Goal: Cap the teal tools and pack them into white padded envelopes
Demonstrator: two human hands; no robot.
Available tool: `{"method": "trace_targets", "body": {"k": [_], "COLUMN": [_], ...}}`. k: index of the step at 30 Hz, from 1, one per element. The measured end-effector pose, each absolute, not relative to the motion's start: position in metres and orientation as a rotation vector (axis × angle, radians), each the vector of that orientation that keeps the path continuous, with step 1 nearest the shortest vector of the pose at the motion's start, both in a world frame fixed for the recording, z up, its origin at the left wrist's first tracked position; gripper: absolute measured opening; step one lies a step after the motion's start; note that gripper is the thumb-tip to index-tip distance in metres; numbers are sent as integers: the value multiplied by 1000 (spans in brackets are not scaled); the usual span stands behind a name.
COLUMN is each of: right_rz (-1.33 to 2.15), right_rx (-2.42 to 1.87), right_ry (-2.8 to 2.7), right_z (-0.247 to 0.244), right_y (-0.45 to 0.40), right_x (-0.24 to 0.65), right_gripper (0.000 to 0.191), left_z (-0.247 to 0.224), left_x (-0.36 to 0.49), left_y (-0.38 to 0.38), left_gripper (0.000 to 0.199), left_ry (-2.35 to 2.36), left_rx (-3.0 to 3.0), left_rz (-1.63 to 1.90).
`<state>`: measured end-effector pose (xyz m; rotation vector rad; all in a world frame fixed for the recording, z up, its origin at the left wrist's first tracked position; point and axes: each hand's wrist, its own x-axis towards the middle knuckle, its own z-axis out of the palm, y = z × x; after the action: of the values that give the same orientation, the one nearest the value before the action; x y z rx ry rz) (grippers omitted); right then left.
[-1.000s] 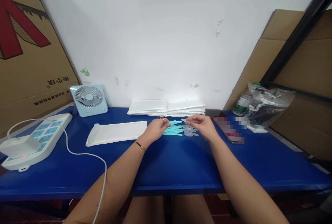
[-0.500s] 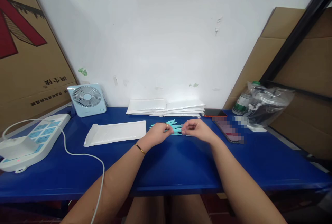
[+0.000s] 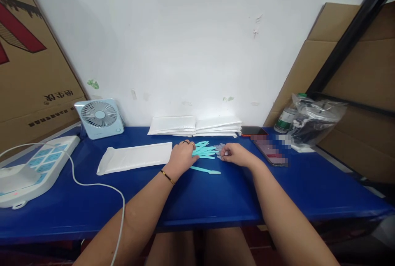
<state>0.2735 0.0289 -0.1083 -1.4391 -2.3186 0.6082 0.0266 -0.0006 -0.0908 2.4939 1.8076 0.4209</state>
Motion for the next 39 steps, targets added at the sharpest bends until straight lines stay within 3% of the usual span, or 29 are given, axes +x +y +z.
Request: {"method": "trace_targets", "body": {"k": [4, 12, 21, 31, 39], "right_rz": [677, 725, 769, 927, 884], "right_rx": [-1420, -1359, -1276, -1079, -1052], "right_ry": [-2301, -2035, -1958, -1564, -1680], "right_z": [-108, -103, -105, -97, -96], "right_y": [29, 32, 35, 31, 30], "right_x": [276, 284, 283, 283, 284], "right_gripper": [11, 21, 17, 27, 24], "left_z": [-94, -91, -89, -95, -95], "left_x": [21, 10, 8, 1, -2], "left_y": [8, 15, 14, 23, 26], "left_gripper": [15, 20, 18, 20, 19], "left_ry": [1842, 1742, 1653, 1322, 1350], "left_rx": [2422, 2462, 2490, 2077, 2034], "left_rz": [282, 433, 482, 721, 750]}}
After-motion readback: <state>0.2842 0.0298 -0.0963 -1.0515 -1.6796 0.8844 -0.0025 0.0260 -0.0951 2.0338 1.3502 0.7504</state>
